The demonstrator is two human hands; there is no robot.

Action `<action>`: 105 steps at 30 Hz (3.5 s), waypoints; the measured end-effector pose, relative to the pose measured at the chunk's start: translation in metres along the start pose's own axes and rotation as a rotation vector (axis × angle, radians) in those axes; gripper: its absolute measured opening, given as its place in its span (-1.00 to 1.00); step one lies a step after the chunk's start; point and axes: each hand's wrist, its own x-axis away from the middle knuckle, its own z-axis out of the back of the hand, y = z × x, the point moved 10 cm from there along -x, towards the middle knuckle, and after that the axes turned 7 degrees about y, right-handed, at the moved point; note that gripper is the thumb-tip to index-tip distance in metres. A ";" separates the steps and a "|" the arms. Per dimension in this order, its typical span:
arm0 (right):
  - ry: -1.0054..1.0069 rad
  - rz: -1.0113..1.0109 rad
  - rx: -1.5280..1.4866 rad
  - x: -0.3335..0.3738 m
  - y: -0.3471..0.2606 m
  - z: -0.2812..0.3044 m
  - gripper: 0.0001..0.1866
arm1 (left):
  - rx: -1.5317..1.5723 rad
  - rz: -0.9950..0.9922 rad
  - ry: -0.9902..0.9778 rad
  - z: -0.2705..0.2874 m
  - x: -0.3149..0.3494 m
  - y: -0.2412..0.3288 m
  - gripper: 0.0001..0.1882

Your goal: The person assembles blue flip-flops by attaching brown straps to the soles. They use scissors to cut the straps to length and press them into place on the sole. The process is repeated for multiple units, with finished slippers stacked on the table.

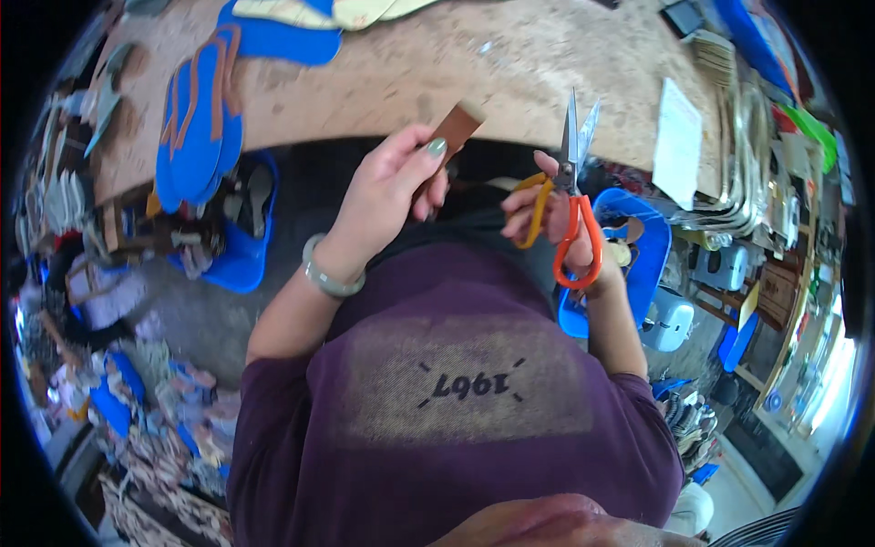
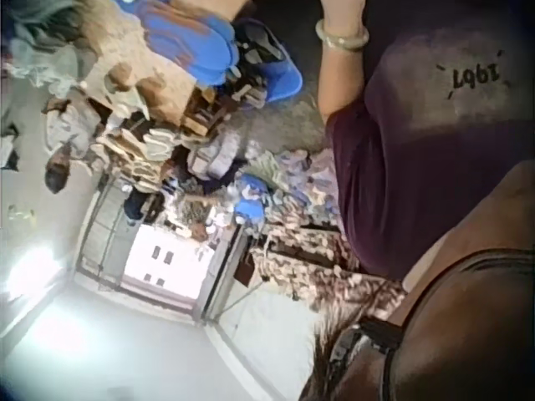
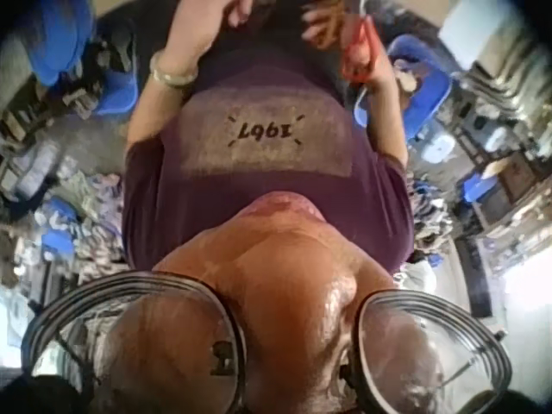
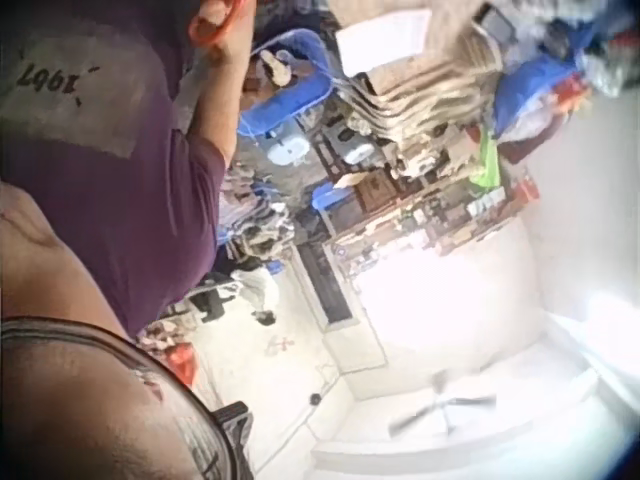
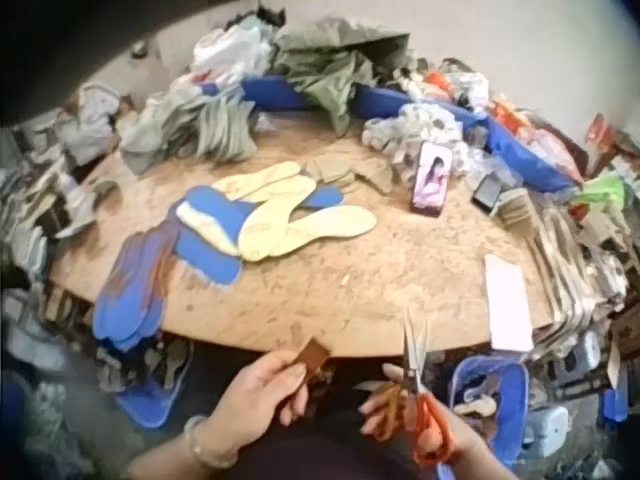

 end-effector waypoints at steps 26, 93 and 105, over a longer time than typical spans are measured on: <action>-0.067 -0.008 0.735 -0.001 0.011 -0.021 -0.22 | -0.298 -0.011 0.036 0.016 0.022 -0.016 -0.81; 0.031 1.335 0.544 -0.058 -0.141 -0.097 -0.68 | 0.390 -0.546 0.247 0.063 -0.016 0.121 -0.52; -0.057 0.248 -0.534 -0.101 -0.094 -0.079 -0.42 | 0.239 -0.613 0.183 0.045 0.003 0.110 -0.49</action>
